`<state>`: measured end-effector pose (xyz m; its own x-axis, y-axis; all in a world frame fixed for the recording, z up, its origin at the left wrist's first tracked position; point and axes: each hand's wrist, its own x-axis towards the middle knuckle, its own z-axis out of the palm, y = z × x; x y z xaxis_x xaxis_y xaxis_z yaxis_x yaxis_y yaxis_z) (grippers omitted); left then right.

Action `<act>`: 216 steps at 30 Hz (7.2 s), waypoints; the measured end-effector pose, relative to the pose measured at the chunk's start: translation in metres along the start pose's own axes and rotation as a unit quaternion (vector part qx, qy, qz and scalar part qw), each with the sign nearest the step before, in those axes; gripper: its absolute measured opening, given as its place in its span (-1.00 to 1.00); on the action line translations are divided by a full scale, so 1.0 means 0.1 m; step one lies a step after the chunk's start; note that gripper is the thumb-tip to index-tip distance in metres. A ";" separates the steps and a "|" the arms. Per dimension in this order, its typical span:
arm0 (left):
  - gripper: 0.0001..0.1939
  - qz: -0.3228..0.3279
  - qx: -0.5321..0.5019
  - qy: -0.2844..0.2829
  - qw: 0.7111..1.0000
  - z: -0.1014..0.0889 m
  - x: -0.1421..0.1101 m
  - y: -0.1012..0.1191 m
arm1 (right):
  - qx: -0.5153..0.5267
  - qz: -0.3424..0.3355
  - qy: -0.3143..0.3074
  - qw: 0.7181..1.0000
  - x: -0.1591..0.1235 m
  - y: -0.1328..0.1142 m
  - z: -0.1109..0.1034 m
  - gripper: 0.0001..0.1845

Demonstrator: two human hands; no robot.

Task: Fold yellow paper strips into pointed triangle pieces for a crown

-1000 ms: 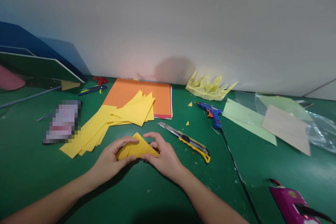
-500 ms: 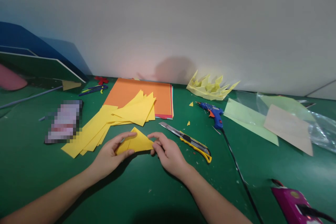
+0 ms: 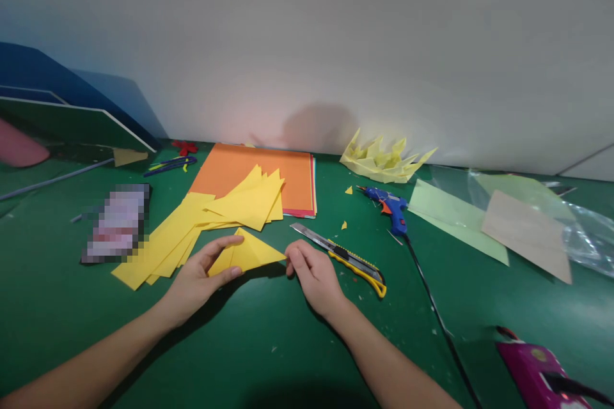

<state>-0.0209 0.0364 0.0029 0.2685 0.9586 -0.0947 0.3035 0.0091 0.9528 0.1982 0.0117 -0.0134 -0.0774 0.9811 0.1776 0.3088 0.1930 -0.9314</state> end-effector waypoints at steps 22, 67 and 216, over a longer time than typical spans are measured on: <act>-0.55 0.011 0.017 -0.092 0.996 -0.08 0.03 0.10 | 0.064 0.073 -0.041 0.994 0.03 -0.09 -0.01 -0.59; -0.81 0.151 0.063 -0.044 0.986 0.08 -0.03 -0.12 | -0.173 -0.149 -0.007 0.973 0.03 -0.04 0.06 -0.78; -0.46 0.208 0.606 -0.243 0.728 0.23 -0.48 0.18 | -0.397 -0.174 -0.268 0.860 -0.03 -0.28 0.12 -0.53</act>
<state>-0.0068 -0.0157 0.0175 0.7706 0.5899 -0.2413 0.6081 -0.7938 0.0017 0.1784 0.0029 0.0078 -0.6565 0.7536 0.0316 0.7122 0.6332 -0.3030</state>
